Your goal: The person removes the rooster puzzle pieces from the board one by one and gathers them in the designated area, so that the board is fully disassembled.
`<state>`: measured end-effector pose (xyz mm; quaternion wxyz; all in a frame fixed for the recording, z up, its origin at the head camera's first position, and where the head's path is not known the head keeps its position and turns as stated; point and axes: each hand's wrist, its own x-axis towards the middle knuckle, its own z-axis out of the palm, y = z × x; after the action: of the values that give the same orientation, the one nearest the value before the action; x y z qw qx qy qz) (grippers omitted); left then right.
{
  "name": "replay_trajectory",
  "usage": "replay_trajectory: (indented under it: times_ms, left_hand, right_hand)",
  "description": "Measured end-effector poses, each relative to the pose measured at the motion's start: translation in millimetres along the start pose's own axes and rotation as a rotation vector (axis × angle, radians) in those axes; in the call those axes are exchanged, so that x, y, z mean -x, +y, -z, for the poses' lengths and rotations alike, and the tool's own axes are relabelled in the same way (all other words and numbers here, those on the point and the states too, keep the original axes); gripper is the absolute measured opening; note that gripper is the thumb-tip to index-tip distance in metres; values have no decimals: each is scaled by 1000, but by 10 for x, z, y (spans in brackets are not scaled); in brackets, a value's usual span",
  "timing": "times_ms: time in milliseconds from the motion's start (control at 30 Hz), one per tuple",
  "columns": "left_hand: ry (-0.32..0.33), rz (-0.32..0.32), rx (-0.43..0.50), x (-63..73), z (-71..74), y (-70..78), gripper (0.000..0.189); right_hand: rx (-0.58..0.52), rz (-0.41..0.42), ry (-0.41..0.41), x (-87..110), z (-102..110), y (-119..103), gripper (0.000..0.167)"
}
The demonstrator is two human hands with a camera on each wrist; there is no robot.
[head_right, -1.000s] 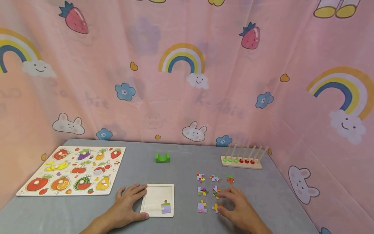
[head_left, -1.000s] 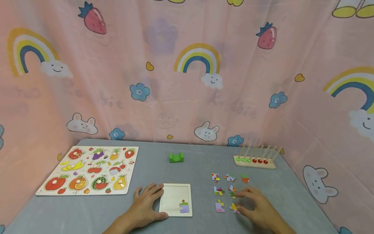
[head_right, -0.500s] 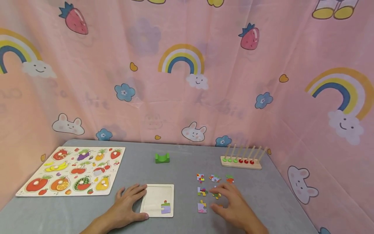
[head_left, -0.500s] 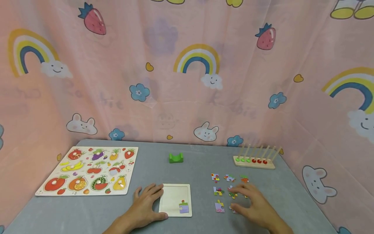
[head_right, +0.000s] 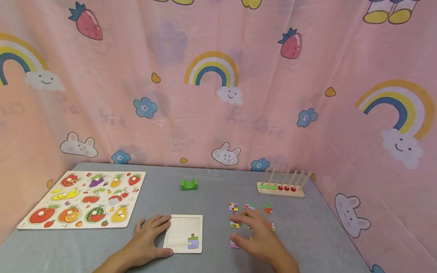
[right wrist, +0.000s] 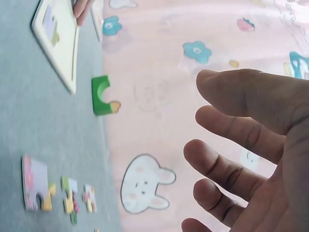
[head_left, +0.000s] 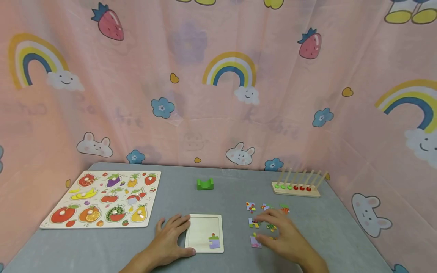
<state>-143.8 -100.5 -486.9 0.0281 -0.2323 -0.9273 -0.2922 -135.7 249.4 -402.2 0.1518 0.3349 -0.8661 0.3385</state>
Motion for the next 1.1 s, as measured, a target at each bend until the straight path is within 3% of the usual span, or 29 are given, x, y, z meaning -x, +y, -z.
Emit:
replay_trajectory:
  times_ms: [167, 400, 600, 900, 1100]
  left_hand:
    - [-6, 3, 8, -5, 8, 5, 86]
    - [-8, 4, 10, -7, 4, 8, 86]
    - [3, 2, 8, -7, -3, 1, 85]
    - [12, -2, 1, -6, -4, 5, 84]
    - [10, 1, 3, -2, -6, 10, 83]
  right_hand:
    - [-2, -30, -4, -60, -97, -67, 37]
    - [-55, 41, -14, -170, -214, -158, 41]
    - [-77, 37, -42, -242, -314, -222, 41]
    - [-114, 101, -62, -341, -543, -279, 40]
    - [-148, 62, -94, -357, -715, -259, 42]
